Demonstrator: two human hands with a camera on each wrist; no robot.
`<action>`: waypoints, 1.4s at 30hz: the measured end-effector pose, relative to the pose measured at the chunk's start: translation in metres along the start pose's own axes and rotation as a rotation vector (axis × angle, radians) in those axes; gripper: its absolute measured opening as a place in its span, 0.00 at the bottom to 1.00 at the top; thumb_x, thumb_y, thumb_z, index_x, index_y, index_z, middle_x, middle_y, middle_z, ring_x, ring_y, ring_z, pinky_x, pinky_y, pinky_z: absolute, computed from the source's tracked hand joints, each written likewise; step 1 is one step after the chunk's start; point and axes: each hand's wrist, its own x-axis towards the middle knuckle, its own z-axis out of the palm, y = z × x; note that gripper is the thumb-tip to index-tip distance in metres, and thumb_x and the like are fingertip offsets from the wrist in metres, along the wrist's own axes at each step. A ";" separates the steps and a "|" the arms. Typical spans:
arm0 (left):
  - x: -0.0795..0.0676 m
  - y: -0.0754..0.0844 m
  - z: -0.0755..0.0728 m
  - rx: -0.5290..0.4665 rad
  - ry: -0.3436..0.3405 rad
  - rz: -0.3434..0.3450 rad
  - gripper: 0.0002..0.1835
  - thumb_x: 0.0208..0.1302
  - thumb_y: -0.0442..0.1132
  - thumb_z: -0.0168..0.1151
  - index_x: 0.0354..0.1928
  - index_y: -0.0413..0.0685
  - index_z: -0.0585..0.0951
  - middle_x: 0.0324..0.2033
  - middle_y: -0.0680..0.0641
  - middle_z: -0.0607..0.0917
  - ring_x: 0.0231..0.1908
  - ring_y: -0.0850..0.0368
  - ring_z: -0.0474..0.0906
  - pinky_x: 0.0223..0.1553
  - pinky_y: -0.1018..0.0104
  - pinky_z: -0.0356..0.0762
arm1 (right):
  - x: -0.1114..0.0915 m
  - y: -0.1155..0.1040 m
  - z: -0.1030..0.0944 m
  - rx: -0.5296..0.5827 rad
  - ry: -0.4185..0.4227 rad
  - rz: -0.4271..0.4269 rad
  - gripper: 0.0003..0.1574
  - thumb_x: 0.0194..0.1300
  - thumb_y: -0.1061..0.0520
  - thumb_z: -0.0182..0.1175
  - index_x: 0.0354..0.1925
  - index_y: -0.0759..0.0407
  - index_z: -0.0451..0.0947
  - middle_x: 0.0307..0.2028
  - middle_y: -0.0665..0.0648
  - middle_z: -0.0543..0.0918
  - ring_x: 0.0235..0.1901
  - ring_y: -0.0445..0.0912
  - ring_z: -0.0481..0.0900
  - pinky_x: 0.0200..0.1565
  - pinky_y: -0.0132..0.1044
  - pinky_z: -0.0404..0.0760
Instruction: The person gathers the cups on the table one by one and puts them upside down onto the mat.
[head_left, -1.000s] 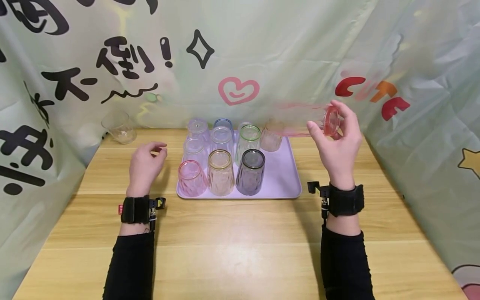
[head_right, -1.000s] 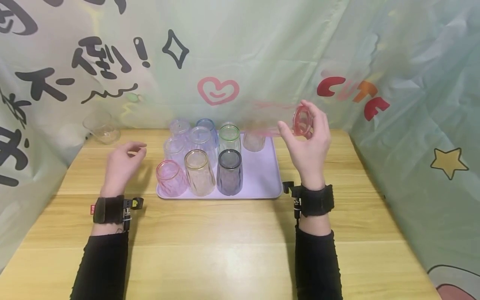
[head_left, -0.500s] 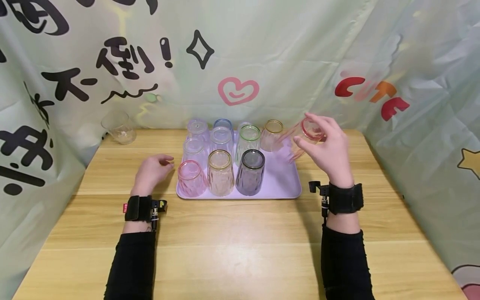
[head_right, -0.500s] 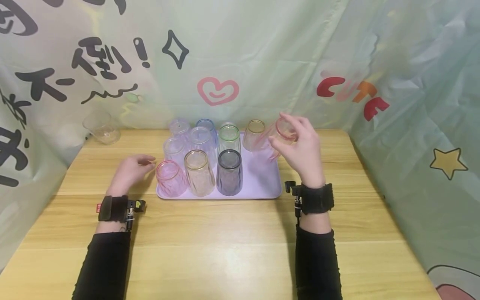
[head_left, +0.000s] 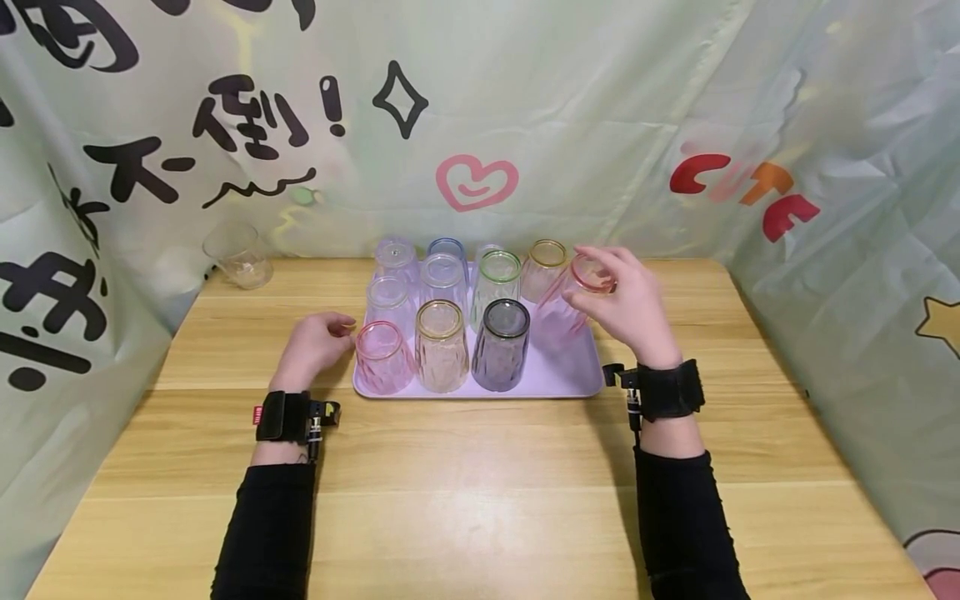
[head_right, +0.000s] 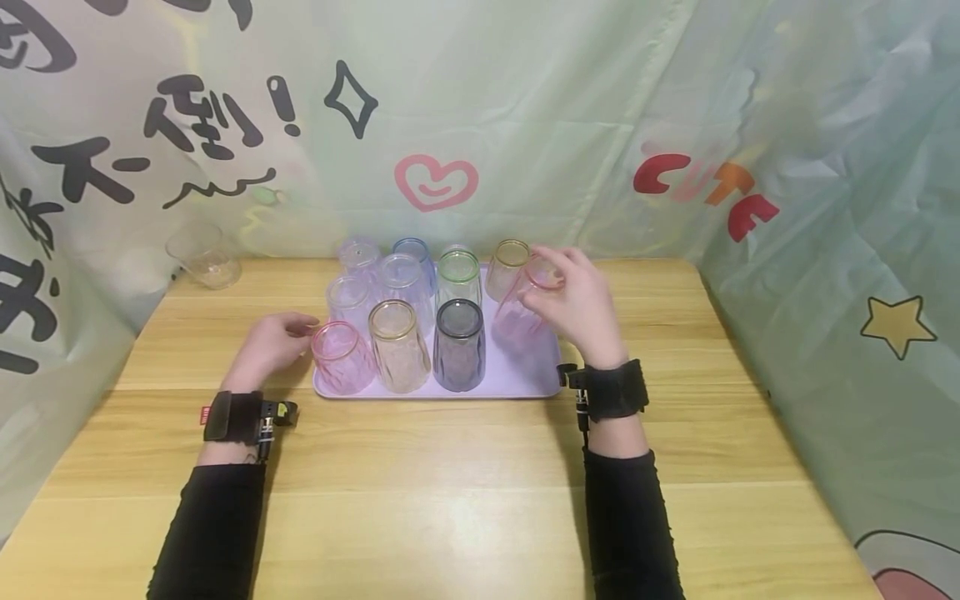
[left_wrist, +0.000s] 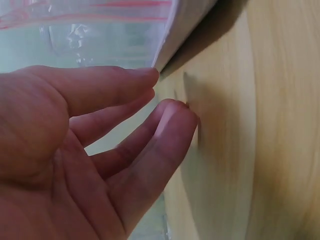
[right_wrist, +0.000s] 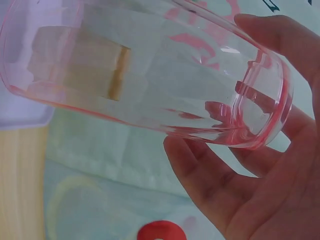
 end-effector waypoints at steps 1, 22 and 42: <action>0.001 0.000 0.001 0.000 0.003 0.004 0.18 0.56 0.39 0.60 0.50 0.43 0.77 0.39 0.41 0.81 0.39 0.50 0.73 0.44 0.51 0.72 | 0.000 0.001 0.003 -0.004 -0.009 -0.004 0.38 0.44 0.49 0.70 0.56 0.44 0.72 0.50 0.53 0.74 0.37 0.45 0.73 0.37 0.43 0.76; 0.006 0.005 0.009 -0.187 -0.095 -0.036 0.24 0.48 0.26 0.55 0.52 0.42 0.74 0.40 0.40 0.79 0.36 0.52 0.75 0.33 0.62 0.79 | 0.005 0.011 0.039 -0.062 -0.027 -0.067 0.41 0.42 0.47 0.72 0.57 0.44 0.71 0.52 0.57 0.73 0.48 0.49 0.69 0.47 0.52 0.72; 0.005 0.002 0.007 -0.132 -0.002 -0.007 0.27 0.49 0.33 0.62 0.56 0.41 0.72 0.44 0.41 0.77 0.41 0.49 0.72 0.46 0.50 0.73 | 0.008 0.017 0.038 0.175 0.121 0.033 0.35 0.56 0.41 0.61 0.61 0.43 0.66 0.53 0.54 0.73 0.46 0.44 0.71 0.44 0.46 0.77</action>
